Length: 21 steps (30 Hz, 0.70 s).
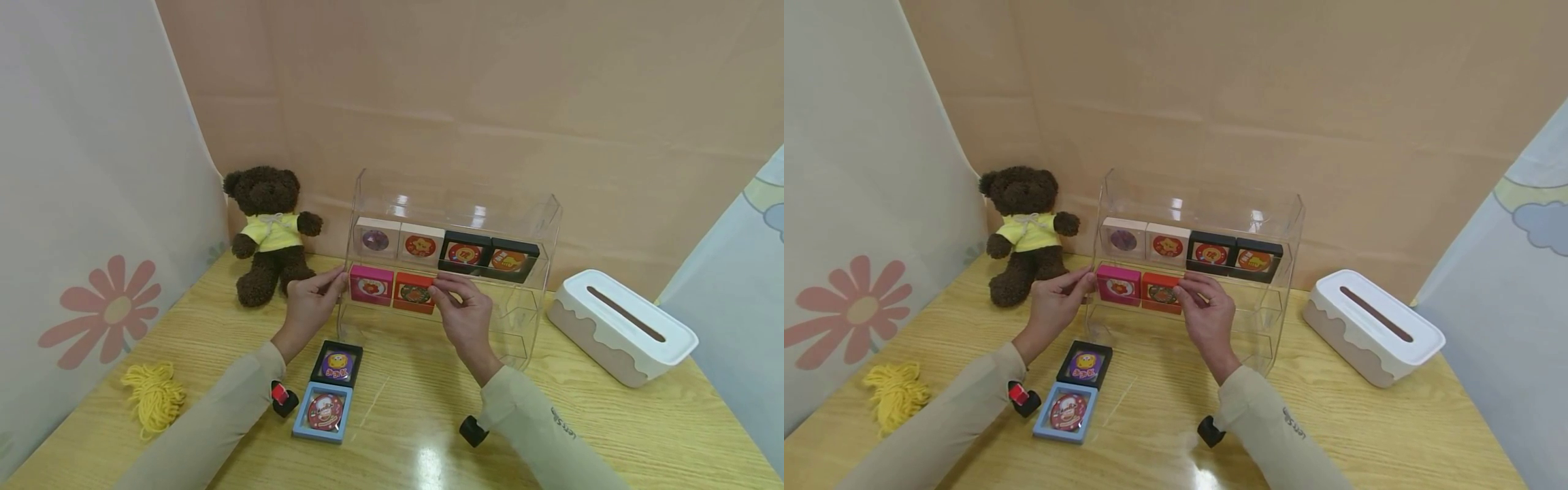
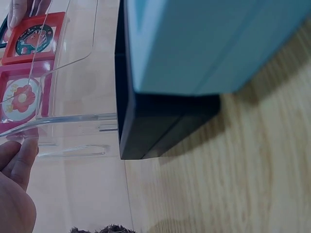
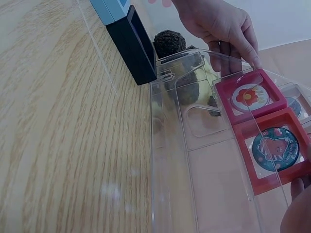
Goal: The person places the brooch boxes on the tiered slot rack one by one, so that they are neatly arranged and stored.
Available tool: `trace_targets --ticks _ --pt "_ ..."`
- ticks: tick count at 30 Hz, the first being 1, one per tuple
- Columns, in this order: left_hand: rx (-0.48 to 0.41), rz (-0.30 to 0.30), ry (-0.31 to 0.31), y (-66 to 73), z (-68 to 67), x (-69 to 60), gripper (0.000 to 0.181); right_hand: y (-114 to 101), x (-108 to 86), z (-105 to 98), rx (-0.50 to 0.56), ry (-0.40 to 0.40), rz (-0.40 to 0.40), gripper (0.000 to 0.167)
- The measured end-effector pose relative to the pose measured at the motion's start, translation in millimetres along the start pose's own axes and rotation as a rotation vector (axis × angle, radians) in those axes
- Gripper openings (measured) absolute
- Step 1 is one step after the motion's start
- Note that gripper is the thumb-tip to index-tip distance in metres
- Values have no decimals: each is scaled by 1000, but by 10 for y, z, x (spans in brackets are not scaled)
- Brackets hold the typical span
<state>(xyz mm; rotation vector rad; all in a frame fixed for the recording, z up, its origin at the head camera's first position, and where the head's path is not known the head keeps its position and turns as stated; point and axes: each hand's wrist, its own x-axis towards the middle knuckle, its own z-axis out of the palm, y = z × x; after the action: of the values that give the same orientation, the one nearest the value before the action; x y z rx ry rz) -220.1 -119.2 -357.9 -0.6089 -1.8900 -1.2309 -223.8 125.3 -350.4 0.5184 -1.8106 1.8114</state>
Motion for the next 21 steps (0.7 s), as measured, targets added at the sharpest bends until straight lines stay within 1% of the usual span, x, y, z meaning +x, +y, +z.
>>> trace_targets --ticks 6,8,11,13,15,19,21 --pt "-4 1 14 -253 44 -61 17 -166 -14 42 -7 -8 -9 11" --pt "-8 -5 13 -291 46 -72 18 -177 -16 48 -7 -8 -12 10" --pt "-12 -8 11 -309 46 -75 18 -173 -18 50 -9 -7 -21 10" --pt "-20 -5 11 -298 45 -70 18 -169 -19 51 -10 -8 -26 10" --pt "-15 1 13 -254 40 -55 18 -168 -18 53 -13 -13 -29 10" --pt "-5 -3 2 -73 10 -16 18 -147 -16 50 -6 -21 -31 11" --pt "-6 -13 -4 13 -7 -2 17 -85 -11 41 7 -24 -31 11"
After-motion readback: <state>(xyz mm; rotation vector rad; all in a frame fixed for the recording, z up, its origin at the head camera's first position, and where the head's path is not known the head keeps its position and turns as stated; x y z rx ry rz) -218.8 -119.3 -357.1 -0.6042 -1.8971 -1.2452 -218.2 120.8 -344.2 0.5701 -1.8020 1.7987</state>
